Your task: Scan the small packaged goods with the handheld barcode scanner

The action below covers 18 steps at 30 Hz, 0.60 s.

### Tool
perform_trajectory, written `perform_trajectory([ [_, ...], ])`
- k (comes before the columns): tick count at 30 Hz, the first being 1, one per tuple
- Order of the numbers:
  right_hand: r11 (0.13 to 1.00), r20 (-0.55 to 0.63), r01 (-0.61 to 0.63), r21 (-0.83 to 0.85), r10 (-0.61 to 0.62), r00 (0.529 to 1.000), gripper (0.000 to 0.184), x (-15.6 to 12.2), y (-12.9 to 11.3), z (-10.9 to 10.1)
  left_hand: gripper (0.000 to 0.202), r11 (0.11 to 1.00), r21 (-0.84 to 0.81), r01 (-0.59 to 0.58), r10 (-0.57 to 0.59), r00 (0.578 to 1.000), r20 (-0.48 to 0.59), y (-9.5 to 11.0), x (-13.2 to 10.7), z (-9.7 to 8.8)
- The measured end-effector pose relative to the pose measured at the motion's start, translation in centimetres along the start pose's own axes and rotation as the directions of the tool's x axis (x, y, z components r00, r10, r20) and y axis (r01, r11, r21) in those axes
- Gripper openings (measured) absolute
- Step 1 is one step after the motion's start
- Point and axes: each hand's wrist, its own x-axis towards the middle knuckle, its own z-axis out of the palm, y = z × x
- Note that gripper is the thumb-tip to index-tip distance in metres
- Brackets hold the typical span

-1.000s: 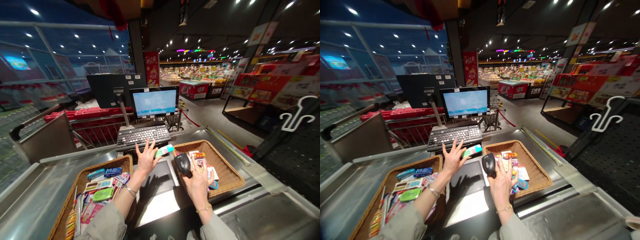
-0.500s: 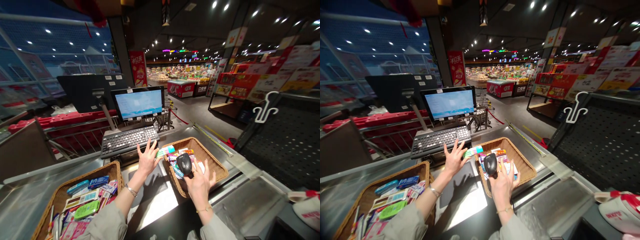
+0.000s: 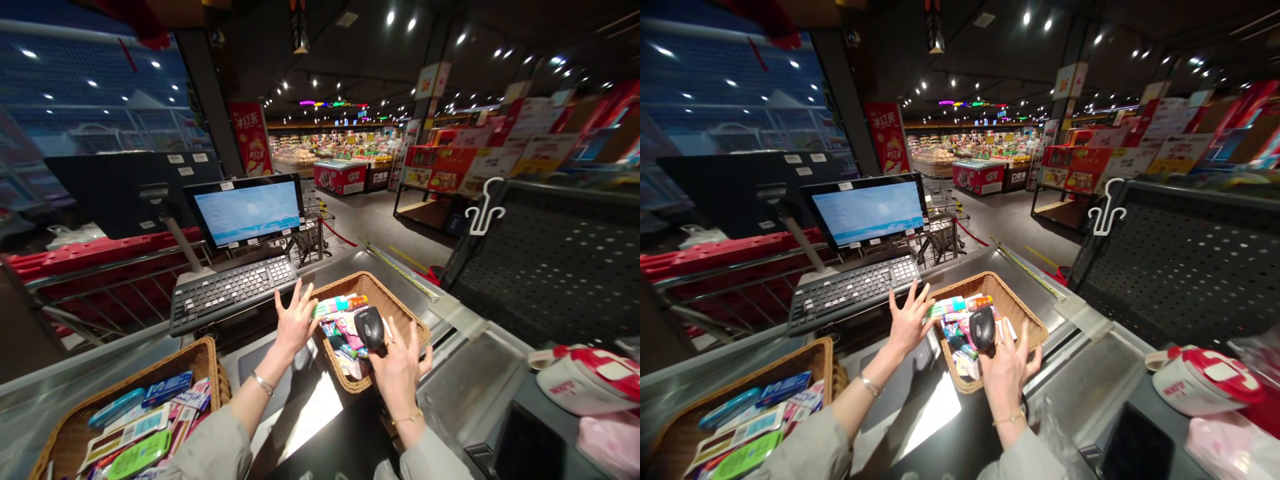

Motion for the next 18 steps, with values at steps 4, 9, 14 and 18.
perform_trajectory([
  [4, 1.000, -0.003, -0.024, -0.021, 0.024, 1.000, 0.035, 0.0, 0.9, -0.6, 0.029, 0.999, -0.037, -0.020, 0.021, 1.000, 0.009, 0.8, 0.5, 0.7],
  [9, 0.997, -0.011, -0.060, -0.044, 0.059, 0.998, 0.034, -0.2, 1.8, -1.1, 0.033, 0.997, -0.063, -0.044, 0.046, 0.999, 0.027, 1.9, 0.9, 2.0],
  [14, 0.996, -0.021, -0.069, -0.055, 0.068, 0.997, 0.035, -0.5, 2.8, -1.2, 0.044, 0.999, -0.052, -0.014, 0.017, 0.998, 0.067, 3.3, 1.2, 2.9],
  [18, 0.996, -0.018, -0.065, -0.058, 0.064, 0.998, 0.034, -0.6, 2.9, -1.2, 0.050, 0.999, -0.024, 0.027, -0.025, 0.996, 0.084, 3.5, 1.4, 2.3],
])
